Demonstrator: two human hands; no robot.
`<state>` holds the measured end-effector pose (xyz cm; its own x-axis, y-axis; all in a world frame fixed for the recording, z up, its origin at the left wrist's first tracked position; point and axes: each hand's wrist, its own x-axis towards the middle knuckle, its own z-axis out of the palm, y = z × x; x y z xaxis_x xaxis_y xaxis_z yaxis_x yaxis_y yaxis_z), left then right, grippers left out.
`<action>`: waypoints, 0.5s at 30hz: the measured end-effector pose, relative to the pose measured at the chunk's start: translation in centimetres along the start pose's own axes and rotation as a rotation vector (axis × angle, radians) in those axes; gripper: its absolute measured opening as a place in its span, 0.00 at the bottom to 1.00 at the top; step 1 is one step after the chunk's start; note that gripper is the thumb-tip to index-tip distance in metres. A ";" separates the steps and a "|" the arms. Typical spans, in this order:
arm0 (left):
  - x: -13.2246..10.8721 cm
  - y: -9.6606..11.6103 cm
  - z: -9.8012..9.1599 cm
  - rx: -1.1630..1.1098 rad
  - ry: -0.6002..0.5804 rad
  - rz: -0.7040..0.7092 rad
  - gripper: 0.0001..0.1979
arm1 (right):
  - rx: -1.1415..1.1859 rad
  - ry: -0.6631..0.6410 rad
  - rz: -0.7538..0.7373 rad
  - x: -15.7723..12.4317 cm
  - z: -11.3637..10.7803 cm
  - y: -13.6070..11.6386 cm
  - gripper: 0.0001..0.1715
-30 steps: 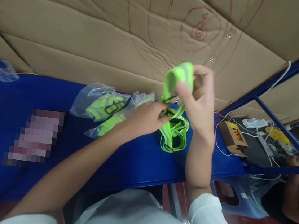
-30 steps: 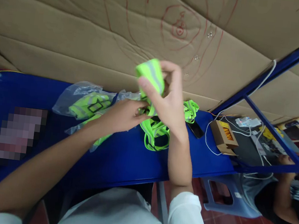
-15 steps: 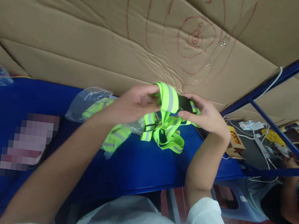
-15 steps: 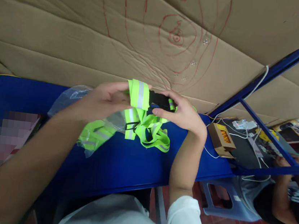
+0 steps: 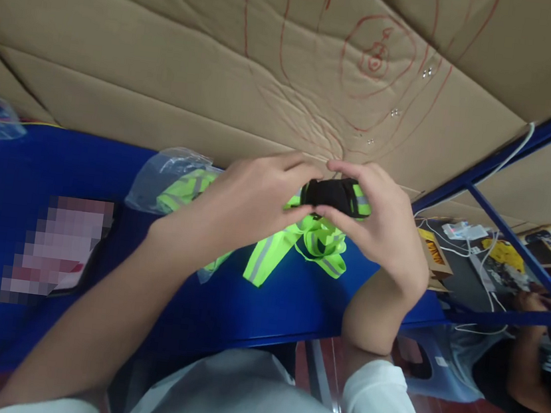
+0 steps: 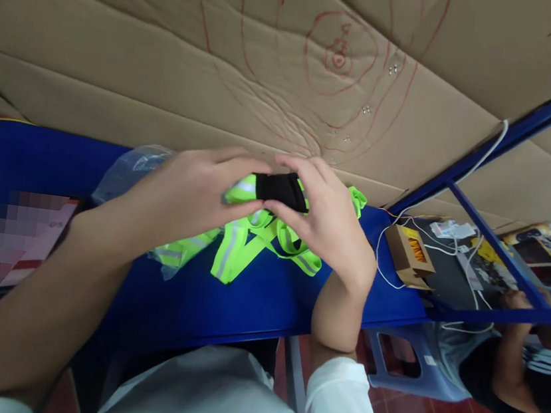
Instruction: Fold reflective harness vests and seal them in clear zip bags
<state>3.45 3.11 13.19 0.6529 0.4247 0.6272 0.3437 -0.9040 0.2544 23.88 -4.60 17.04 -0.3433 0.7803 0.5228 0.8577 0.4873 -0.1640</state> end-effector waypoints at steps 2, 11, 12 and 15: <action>0.0 0.0 0.4 0.000 -0.010 0.002 0.20 | 0.042 0.022 -0.017 0.2 0.6 0.2 0.19; 0.4 0.0 0.4 0.155 -0.243 -0.208 0.13 | 0.158 -0.133 0.145 0.6 1.4 0.5 0.21; 0.4 -0.2 0.3 0.160 -0.239 -0.211 0.13 | 0.151 -0.182 0.118 0.5 1.4 0.5 0.25; 0.4 -0.7 0.6 0.180 -0.249 -0.214 0.13 | 0.065 -0.262 0.072 0.1 2.1 0.5 0.34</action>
<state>3.88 3.90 12.84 0.6899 0.6220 0.3704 0.5889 -0.7798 0.2125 23.45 -3.47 15.26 -0.3771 0.8843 0.2753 0.8601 0.4446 -0.2501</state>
